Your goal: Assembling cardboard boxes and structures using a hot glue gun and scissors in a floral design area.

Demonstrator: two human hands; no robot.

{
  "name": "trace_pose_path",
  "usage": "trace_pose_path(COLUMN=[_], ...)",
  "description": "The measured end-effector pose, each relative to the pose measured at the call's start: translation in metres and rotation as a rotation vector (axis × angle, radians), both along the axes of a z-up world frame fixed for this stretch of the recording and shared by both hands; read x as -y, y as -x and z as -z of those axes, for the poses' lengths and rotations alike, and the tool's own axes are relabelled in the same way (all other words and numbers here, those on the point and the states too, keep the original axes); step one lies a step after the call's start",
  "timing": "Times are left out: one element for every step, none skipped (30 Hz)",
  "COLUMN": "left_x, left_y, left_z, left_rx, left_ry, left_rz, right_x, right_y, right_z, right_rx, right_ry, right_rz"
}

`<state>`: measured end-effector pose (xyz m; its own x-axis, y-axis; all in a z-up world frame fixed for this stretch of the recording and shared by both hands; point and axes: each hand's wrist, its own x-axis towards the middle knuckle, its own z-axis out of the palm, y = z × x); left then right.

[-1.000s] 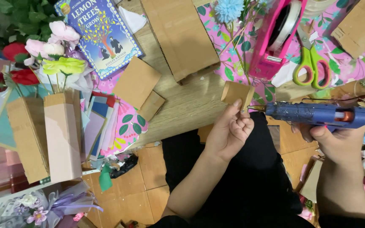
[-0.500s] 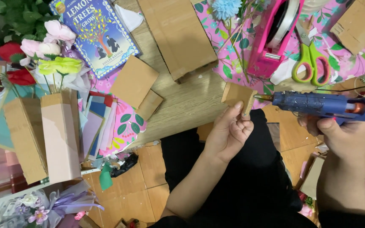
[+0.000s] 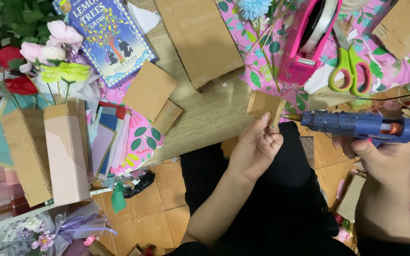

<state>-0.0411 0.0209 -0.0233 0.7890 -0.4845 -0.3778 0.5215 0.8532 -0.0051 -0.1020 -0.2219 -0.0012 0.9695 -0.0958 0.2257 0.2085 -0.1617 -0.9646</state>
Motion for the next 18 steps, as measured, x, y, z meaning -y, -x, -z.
trace_pose_path(left_x=[0.0, -0.001, -0.003, -0.004, -0.005, -0.009, -0.012, -0.016, -0.02, -0.025, -0.029, -0.029, -0.03, -0.03, -0.029, -0.028, -0.027, -0.032], left_y=[0.0, 0.0, 0.001, 0.001, 0.0, 0.0, -0.002, -0.004, -0.004, -0.004, -0.005, -0.007, -0.008, -0.009, -0.01, -0.011, -0.013, -0.017], left_z=[0.001, 0.002, 0.001, -0.001, -0.002, 0.001, 0.003, 0.005, 0.004, 0.002, 0.001, 0.0, -0.001, -0.001, -0.001, -0.001, -0.001, 0.0], left_rx=[0.009, 0.018, 0.018, 0.061, 0.108, 0.11, 0.11, 0.11, 0.114, 0.124, 0.138, 0.146, 0.172, 0.199, 0.203, 0.233, 0.265, 0.27], left_ry=[0.002, 0.004, 0.004, -0.026, -0.053, -0.05, -0.049, -0.048, -0.044, -0.105, -0.164, -0.158, -0.215, -0.271, -0.264, -0.32, -0.376, -0.37], left_rz=[-0.005, -0.009, -0.006, -0.03, -0.047, -0.035, -0.073, -0.111, -0.092, -0.128, -0.167, -0.15, -0.185, -0.221, -0.21, -0.239, -0.271, -0.263], right_x=[0.0, 0.001, -0.003, -0.006, -0.009, 0.007, 0.023, 0.039, 0.085, 0.131, 0.174, 0.182, 0.19, 0.2, 0.208, 0.217, 0.226, 0.218], right_y=[0.002, 0.004, 0.001, -0.001, -0.002, -0.009, -0.015, -0.021, -0.032, -0.032, -0.025, -0.043, -0.06, -0.077, -0.089, -0.102, -0.116, -0.123], right_z=[0.0, 0.0, -0.006, -0.012, -0.019, -0.014, -0.008, -0.003, 0.022, 0.047, 0.074, 0.062, 0.05, 0.038, 0.04, 0.041, 0.043, 0.033], right_rx=[-0.029, -0.058, -0.058, -0.063, -0.066, -0.064, -0.056, -0.047, -0.043, -0.202, -0.357, -0.349, -0.3, -0.253, -0.249, -0.233, -0.215, -0.21], right_ry=[0.009, 0.017, 0.017, 0.062, 0.109, 0.11, 0.069, 0.029, 0.03, -0.015, -0.062, -0.062, 0.016, 0.095, 0.098, 0.029, -0.042, -0.04], right_rz=[0.01, 0.02, 0.024, 0.067, 0.12, 0.132, 0.173, 0.214, 0.233, 0.267, 0.302, 0.319, 0.317, 0.316, 0.329, 0.342, 0.351, 0.361])
